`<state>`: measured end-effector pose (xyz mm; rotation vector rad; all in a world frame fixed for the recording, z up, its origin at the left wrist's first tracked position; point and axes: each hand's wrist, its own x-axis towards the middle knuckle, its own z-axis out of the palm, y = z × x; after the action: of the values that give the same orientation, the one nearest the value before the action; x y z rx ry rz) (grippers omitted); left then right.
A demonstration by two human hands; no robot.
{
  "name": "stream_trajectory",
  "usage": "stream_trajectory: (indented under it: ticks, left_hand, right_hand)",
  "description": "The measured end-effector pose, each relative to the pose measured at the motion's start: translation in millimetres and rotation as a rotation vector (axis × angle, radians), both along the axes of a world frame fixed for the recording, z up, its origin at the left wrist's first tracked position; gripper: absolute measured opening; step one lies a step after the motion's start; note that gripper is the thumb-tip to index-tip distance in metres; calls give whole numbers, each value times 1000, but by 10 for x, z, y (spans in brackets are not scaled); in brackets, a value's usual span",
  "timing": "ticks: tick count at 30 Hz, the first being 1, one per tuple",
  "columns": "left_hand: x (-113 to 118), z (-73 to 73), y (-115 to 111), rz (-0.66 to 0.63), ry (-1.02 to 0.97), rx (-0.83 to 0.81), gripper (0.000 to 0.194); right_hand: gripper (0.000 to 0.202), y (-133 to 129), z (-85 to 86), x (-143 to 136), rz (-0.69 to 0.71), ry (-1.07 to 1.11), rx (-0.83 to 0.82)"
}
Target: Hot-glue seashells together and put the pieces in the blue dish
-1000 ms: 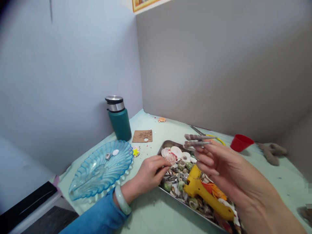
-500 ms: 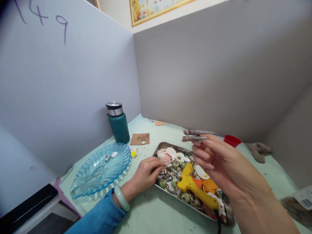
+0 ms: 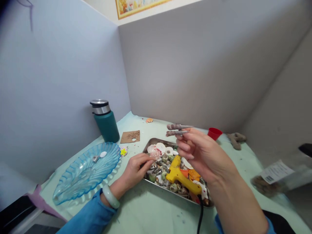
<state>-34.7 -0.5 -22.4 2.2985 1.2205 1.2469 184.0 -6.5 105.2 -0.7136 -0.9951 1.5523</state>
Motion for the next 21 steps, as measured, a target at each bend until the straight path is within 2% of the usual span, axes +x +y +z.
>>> stream_trajectory:
  ticks: [7, 12, 21]
  left_hand:
    - [6, -1, 11, -2, 32, -3, 25]
    - [24, -8, 9, 33, 27, 26, 30]
    - [12, -22, 37, 34, 74, 49, 37]
  right_hand:
    - [12, 58, -31, -43, 57, 16, -2]
    - [6, 81, -32, -54, 52, 17, -9]
    - [8, 114, -83, -143, 54, -30, -65]
